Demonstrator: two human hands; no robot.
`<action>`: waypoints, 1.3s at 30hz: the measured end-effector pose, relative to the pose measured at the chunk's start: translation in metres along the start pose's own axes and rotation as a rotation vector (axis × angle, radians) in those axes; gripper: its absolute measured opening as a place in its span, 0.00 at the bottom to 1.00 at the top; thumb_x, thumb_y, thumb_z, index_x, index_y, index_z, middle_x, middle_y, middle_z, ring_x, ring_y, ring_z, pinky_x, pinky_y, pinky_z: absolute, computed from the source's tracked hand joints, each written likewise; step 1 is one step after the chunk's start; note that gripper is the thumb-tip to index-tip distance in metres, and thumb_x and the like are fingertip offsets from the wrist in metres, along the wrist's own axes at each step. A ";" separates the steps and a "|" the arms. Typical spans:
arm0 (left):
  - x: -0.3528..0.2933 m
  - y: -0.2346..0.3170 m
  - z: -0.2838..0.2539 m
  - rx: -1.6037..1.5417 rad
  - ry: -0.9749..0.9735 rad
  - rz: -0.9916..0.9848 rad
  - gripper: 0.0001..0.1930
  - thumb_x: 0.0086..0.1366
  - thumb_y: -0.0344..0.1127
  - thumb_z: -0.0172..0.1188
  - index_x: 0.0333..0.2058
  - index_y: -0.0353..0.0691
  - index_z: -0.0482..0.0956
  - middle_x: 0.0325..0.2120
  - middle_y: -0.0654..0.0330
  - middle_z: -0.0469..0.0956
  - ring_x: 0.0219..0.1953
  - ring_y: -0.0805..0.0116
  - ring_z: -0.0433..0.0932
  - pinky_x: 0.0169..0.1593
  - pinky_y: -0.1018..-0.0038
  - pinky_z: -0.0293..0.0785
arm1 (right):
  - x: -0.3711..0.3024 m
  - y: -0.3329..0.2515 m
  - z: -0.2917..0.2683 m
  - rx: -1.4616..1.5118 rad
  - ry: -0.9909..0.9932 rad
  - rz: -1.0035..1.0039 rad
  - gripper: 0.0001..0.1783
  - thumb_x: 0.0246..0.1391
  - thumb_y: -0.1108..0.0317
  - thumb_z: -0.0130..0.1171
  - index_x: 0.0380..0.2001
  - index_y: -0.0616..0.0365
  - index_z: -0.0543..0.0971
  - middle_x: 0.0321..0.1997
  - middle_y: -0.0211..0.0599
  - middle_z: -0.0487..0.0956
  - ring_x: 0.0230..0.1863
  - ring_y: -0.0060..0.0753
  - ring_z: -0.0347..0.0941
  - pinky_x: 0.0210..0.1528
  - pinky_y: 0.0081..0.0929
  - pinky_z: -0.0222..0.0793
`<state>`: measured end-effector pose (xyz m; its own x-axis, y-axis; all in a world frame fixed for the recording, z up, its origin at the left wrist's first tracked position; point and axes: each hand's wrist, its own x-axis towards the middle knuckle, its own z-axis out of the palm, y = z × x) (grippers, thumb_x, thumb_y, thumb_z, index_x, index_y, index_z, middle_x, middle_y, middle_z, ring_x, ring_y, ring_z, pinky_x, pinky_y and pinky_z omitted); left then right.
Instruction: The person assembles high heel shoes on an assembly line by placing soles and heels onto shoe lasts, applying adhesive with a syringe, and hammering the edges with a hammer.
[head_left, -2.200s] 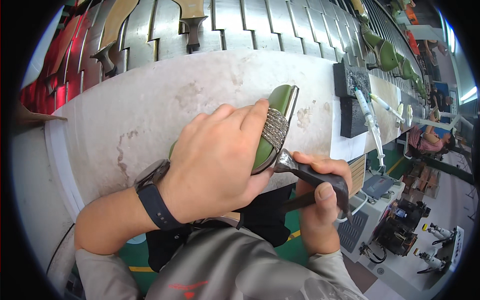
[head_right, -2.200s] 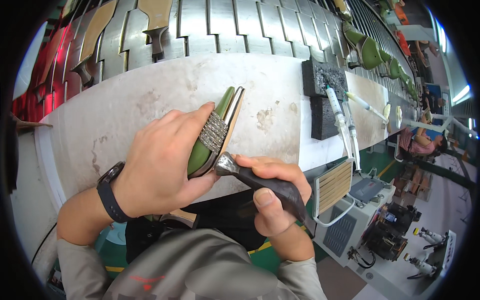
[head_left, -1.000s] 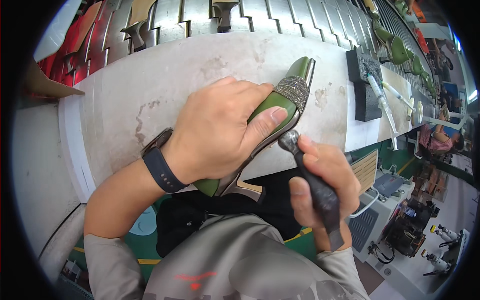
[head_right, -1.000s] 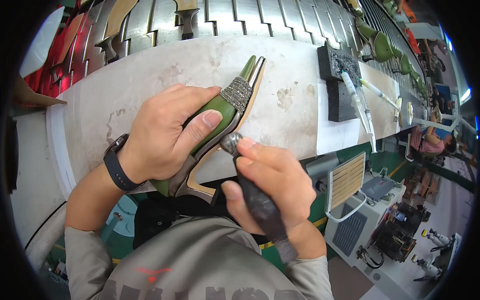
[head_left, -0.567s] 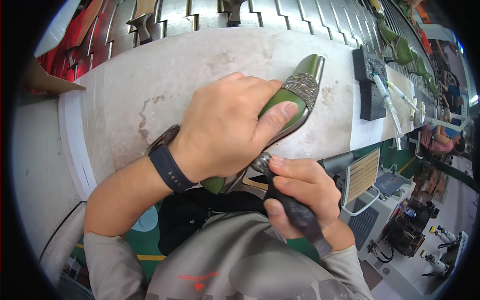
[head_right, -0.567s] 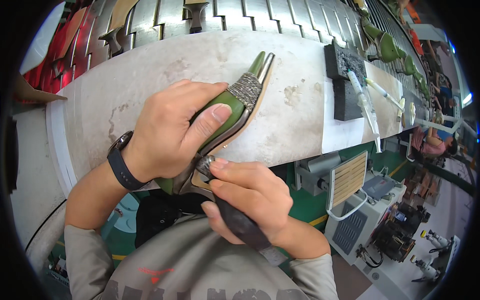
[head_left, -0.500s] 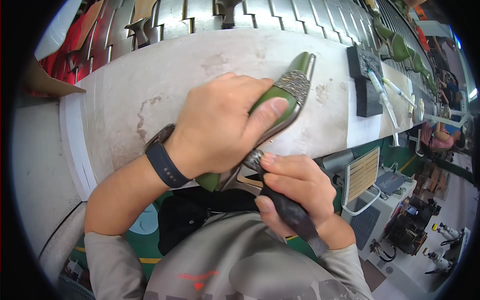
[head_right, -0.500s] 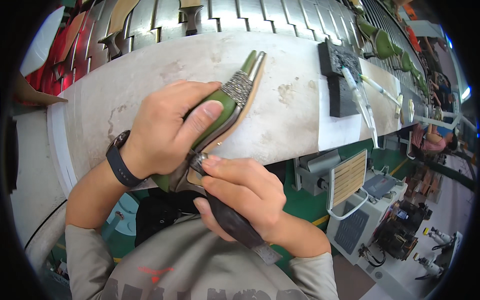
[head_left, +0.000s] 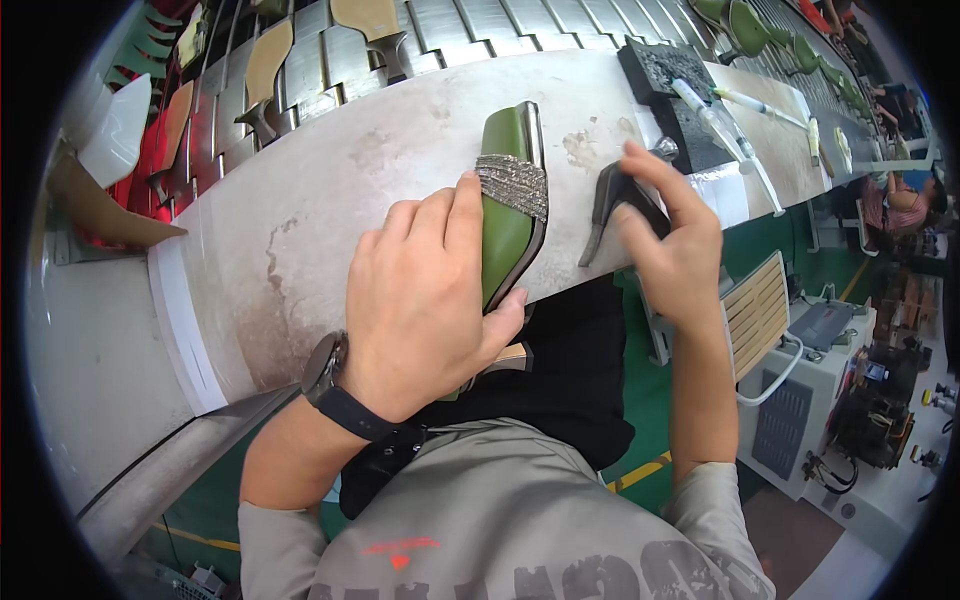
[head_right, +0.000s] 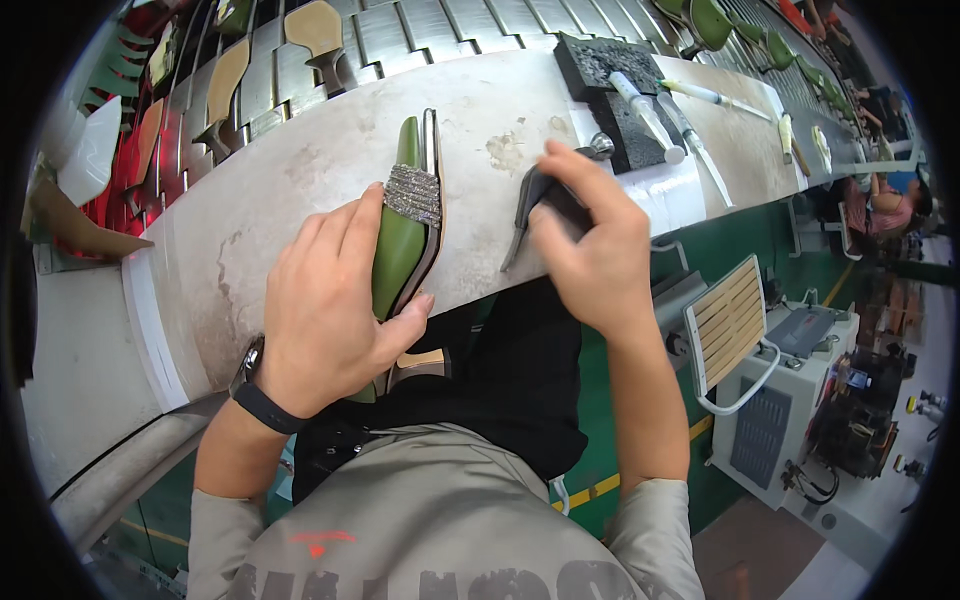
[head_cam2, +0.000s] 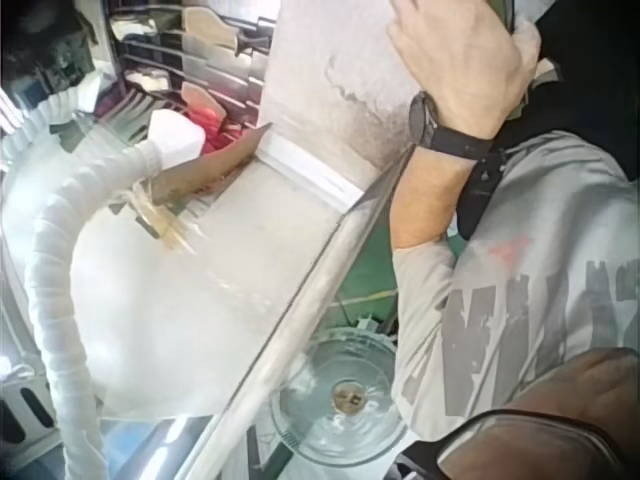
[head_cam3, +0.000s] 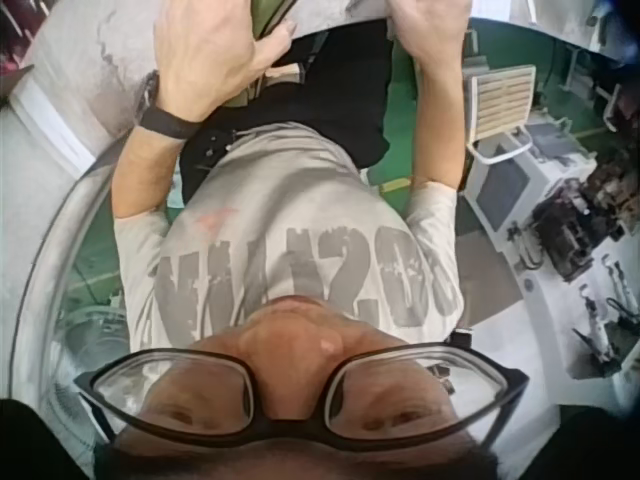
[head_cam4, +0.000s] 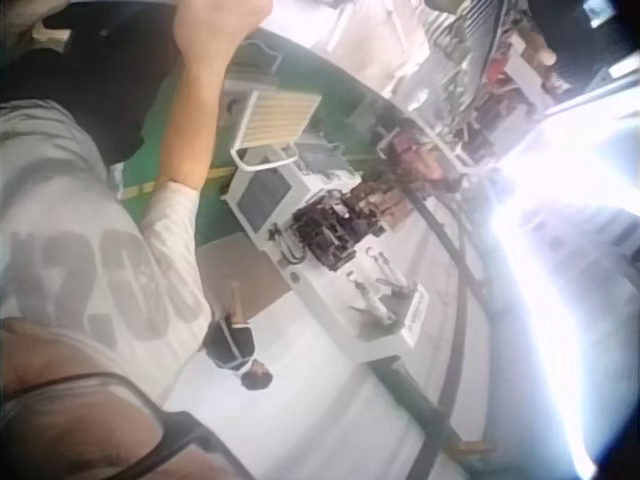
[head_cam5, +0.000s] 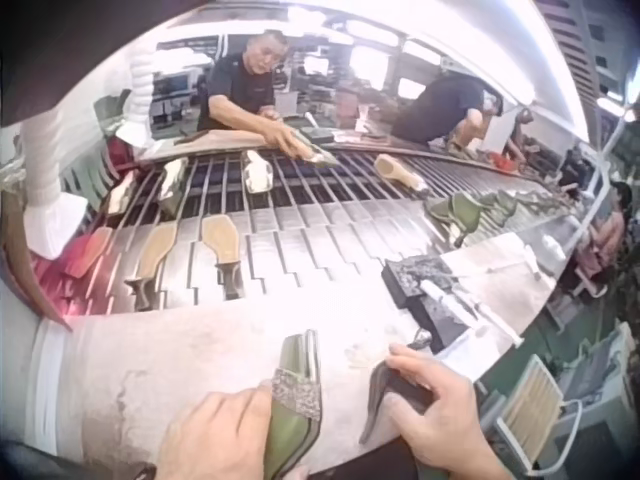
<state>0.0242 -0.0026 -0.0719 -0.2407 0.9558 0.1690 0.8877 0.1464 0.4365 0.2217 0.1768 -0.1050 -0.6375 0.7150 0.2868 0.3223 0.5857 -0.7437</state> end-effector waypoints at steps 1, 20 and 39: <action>-0.001 0.001 0.001 0.016 0.007 -0.008 0.46 0.52 0.41 0.76 0.67 0.24 0.69 0.53 0.43 0.79 0.50 0.45 0.78 0.54 0.55 0.77 | 0.000 0.008 0.006 0.251 0.133 0.120 0.25 0.60 0.78 0.63 0.61 0.68 0.79 0.63 0.52 0.82 0.63 0.46 0.81 0.69 0.38 0.72; -0.007 0.010 0.002 0.089 0.038 -0.013 0.47 0.50 0.40 0.76 0.68 0.26 0.69 0.56 0.45 0.79 0.54 0.46 0.78 0.55 0.55 0.77 | -0.085 -0.066 -0.006 0.681 -0.126 -0.104 0.62 0.33 0.52 0.92 0.65 0.69 0.65 0.56 0.49 0.77 0.51 0.35 0.78 0.54 0.33 0.76; -0.012 0.006 0.001 0.067 0.079 0.001 0.45 0.52 0.41 0.77 0.66 0.26 0.71 0.53 0.44 0.81 0.51 0.44 0.79 0.53 0.54 0.78 | -0.132 -0.099 0.028 0.598 -0.108 -0.073 0.49 0.34 0.56 0.88 0.58 0.67 0.75 0.49 0.50 0.85 0.40 0.45 0.85 0.42 0.37 0.81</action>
<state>0.0324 -0.0129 -0.0724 -0.2681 0.9330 0.2400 0.9116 0.1651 0.3764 0.2543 0.0135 -0.0866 -0.7206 0.6199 0.3105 -0.1536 0.2940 -0.9434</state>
